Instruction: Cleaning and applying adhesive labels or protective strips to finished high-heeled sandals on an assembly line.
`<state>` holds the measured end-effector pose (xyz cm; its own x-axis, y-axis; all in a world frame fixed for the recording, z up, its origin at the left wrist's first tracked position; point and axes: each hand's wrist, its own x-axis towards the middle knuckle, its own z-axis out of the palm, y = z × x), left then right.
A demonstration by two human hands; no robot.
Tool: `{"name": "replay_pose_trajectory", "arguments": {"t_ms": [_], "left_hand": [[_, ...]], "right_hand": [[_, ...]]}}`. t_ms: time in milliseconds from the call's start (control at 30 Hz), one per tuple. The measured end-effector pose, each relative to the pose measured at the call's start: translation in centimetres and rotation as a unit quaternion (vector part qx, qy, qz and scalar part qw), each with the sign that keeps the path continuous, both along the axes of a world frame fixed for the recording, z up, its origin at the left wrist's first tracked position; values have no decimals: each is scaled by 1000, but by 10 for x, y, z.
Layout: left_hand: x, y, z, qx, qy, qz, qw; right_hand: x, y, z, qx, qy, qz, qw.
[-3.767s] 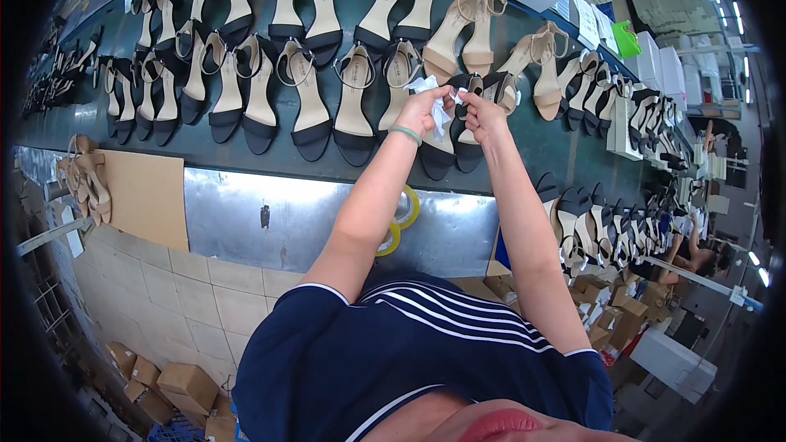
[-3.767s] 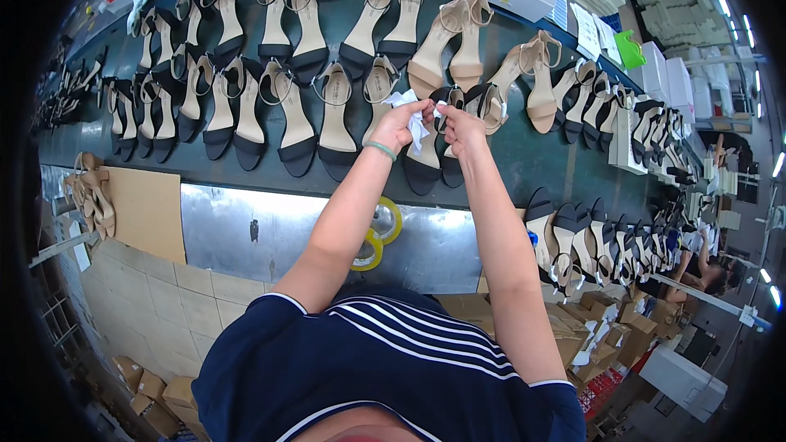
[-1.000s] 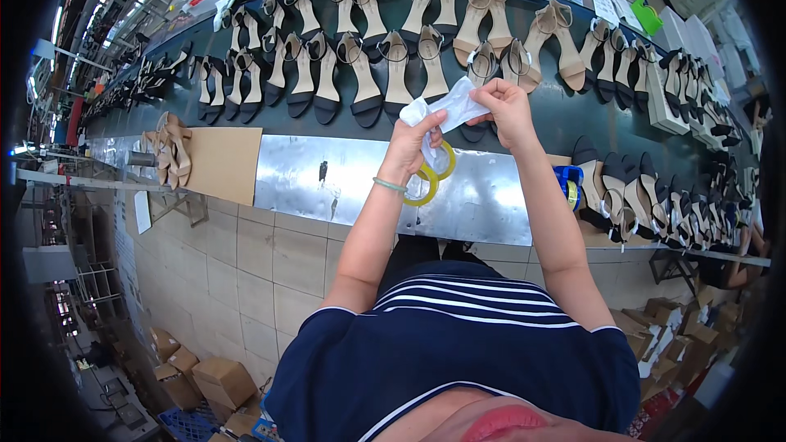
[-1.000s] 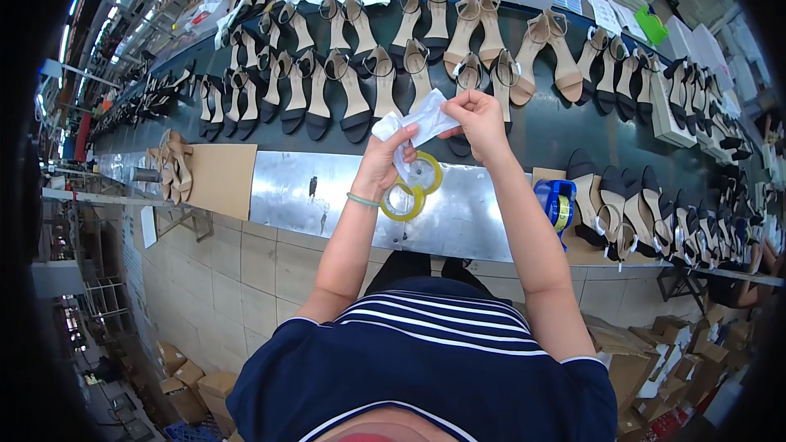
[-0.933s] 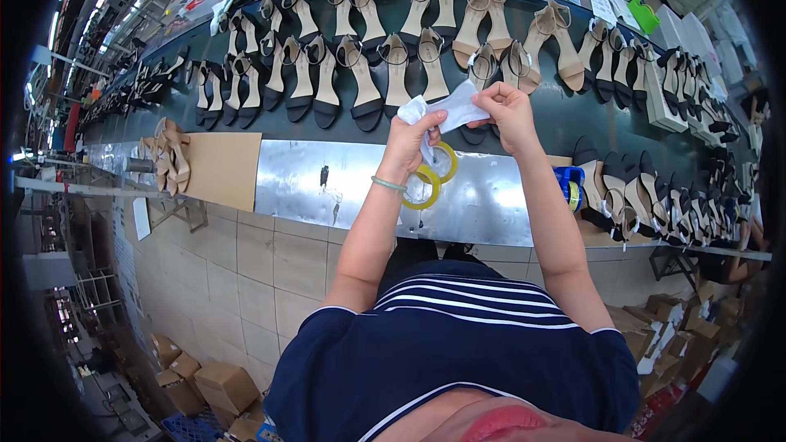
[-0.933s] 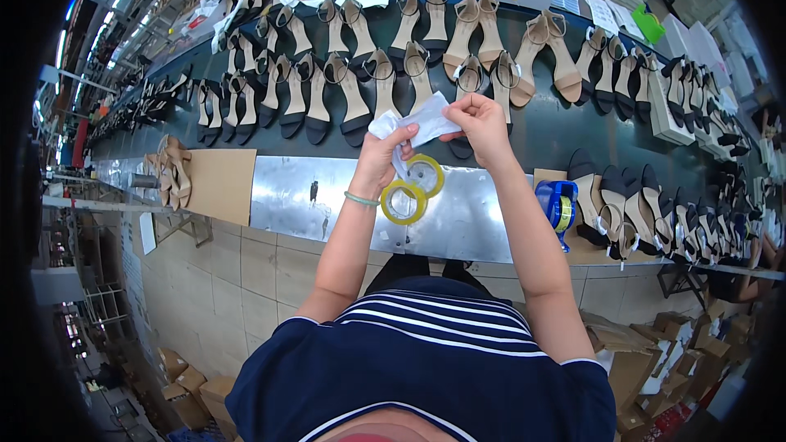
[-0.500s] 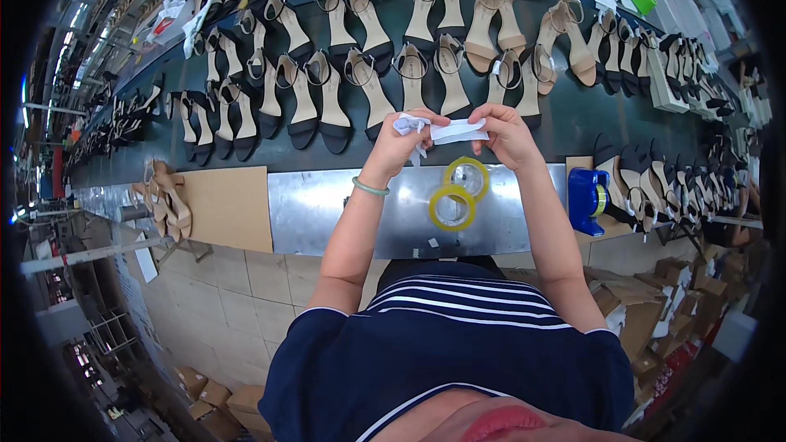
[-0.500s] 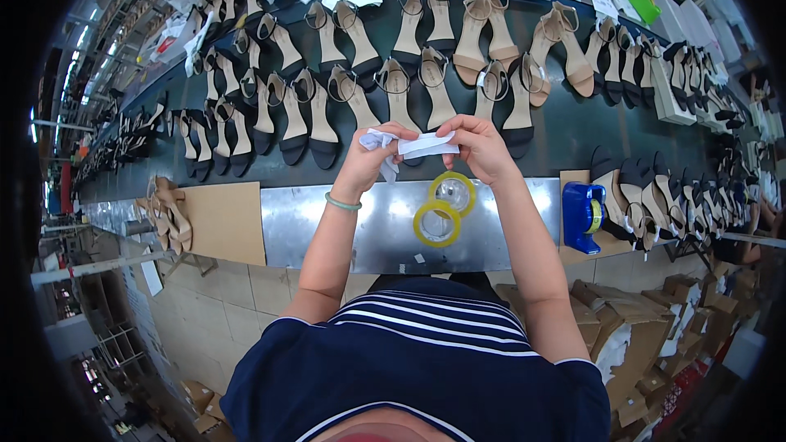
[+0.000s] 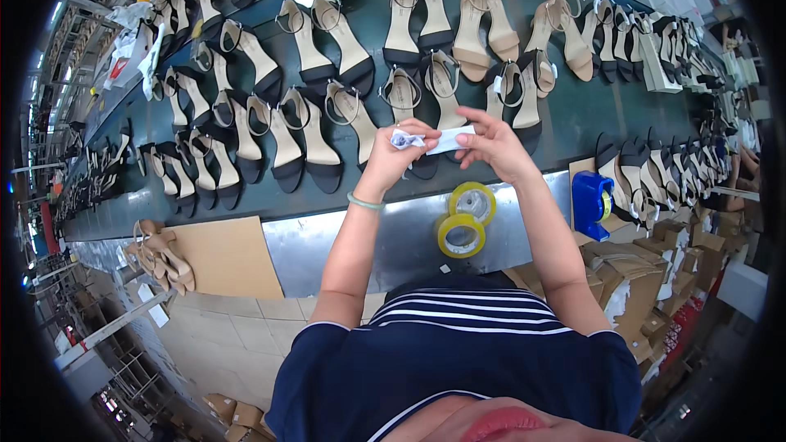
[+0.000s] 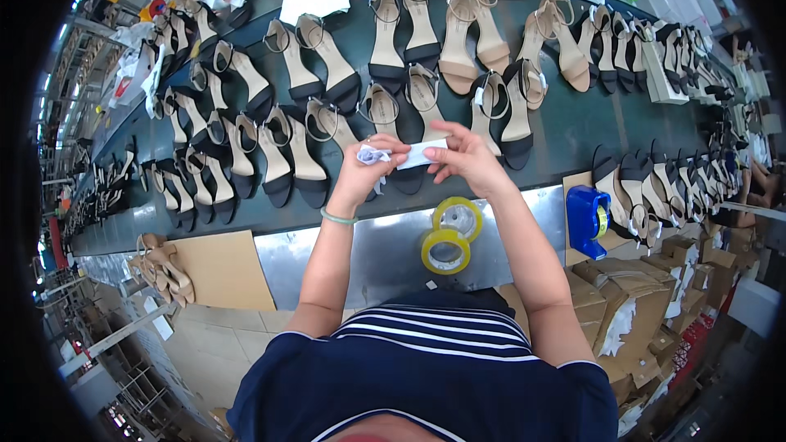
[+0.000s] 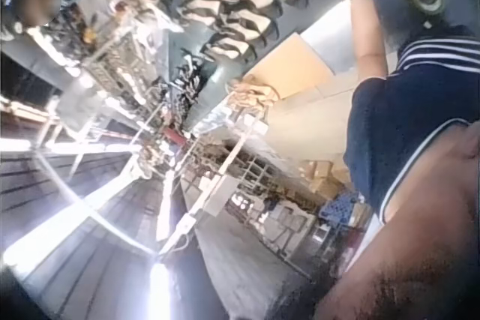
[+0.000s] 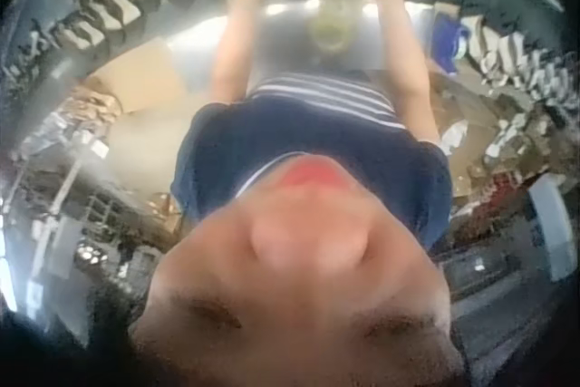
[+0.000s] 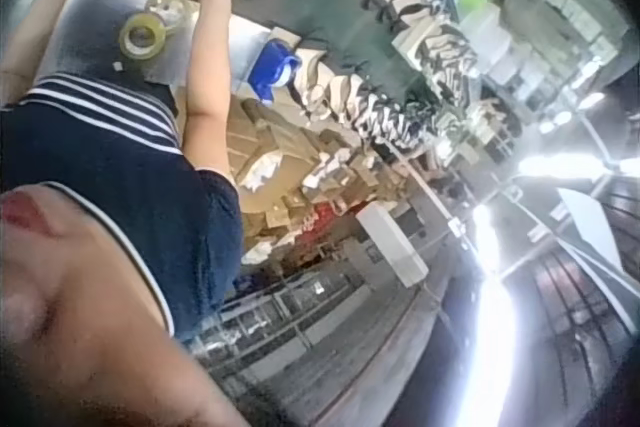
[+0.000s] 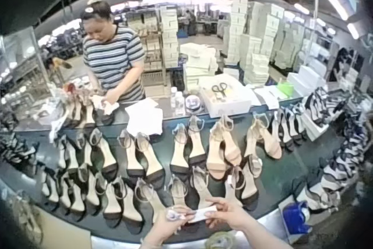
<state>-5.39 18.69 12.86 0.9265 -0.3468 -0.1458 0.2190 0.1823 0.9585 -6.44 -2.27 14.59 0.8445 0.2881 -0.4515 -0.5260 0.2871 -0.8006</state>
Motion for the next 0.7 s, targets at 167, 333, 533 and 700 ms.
{"name": "replay_pose_trajectory", "arguments": {"t_ms": [167, 333, 533, 700], "left_hand": [[12, -8, -32, 10, 15, 31, 999], [18, -53, -40, 101, -68, 119, 985], [38, -95, -33, 158, -148, 236, 947], [33, -79, -35, 64, -72, 271, 958]], "right_hand": [[24, -21, -36, -82, 1, -53, 995], [60, -56, -22, -143, -115, -223, 958], [83, -58, -27, -152, -116, -220, 957], [93, -40, -55, -170, -149, -226, 948]]}}
